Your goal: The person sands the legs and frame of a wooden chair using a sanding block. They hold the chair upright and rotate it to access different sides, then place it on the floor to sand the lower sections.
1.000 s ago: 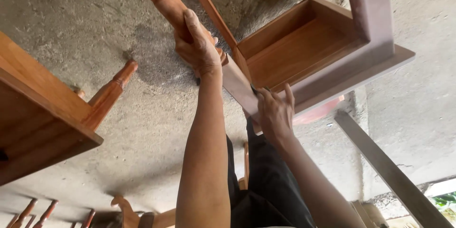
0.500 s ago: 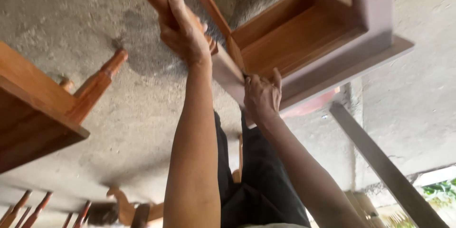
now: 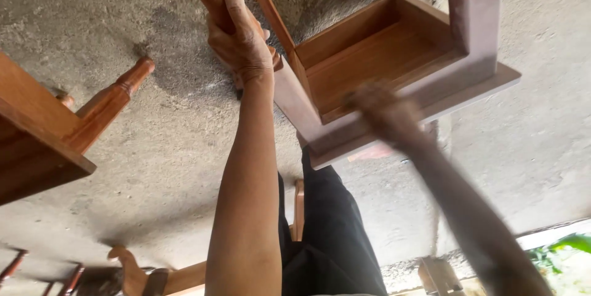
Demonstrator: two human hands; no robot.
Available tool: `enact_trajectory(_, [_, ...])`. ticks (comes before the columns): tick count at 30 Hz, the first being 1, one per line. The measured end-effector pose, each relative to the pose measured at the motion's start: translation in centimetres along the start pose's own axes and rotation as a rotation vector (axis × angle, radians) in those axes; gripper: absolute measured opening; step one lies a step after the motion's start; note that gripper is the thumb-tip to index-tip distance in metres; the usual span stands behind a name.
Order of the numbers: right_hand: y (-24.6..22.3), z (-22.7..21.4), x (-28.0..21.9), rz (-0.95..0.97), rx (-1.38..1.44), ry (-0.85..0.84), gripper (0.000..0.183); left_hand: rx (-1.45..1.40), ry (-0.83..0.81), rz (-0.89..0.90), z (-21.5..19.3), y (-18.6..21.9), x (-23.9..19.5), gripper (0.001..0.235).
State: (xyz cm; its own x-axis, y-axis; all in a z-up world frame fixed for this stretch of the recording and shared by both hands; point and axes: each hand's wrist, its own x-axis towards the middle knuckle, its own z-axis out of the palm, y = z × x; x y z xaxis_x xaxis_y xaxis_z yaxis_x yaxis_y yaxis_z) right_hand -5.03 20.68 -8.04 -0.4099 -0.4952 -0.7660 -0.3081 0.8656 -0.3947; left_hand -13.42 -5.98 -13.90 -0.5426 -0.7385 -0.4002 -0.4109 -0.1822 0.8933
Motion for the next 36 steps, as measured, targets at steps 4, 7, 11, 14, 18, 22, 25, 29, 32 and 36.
enact_trajectory(4, [-2.1, 3.9, 0.8, -0.324, -0.244, 0.497, 0.036, -0.037, 0.011, 0.008, 0.5, -0.6, -0.1, 0.074])
enact_trajectory(7, [2.7, 0.3, -0.4, -0.129, 0.075, 0.116, 0.031, -0.038, 0.003, 0.007, 0.4, -1.7, -0.1, 0.074])
enact_trajectory(11, [7.2, -1.9, -2.2, 0.057, 0.11, 0.041, 0.026, 0.018, 0.02, -0.026, -2.6, -3.8, -1.6, 0.075])
enact_trajectory(14, [1.1, -0.9, -1.6, -0.011, -0.034, 0.365, 0.019, -0.011, 0.022, 0.008, -2.2, -2.8, -0.7, 0.075])
enact_trajectory(18, [-2.4, 5.2, 0.7, -0.325, -0.019, 0.565, 0.021, -0.043, 0.012, 0.035, -1.6, -1.7, -0.5, 0.076])
enact_trajectory(22, [2.7, -2.2, -0.7, 0.144, 0.291, -0.053, 0.03, -0.002, 0.004, 0.022, -1.5, -2.5, -0.2, 0.076])
enact_trajectory(25, [9.1, 0.1, -1.3, -0.135, -0.068, 0.431, 0.022, 0.035, 0.009, 0.009, -2.5, -3.5, -0.3, 0.077])
enact_trajectory(29, [0.3, 3.7, 0.5, -0.079, -0.043, 0.357, 0.02, 0.019, 0.012, 0.042, -1.5, -1.6, 1.1, 0.077])
enact_trajectory(32, [-1.4, 5.2, 1.4, -0.215, -0.061, 0.357, 0.019, -0.005, 0.0, 0.06, 0.1, -0.2, 1.5, 0.078])
enact_trajectory(36, [3.6, -1.8, 0.2, 0.219, -0.195, -0.277, 0.045, 0.018, -0.012, 0.047, 0.1, -1.4, 1.3, 0.078])
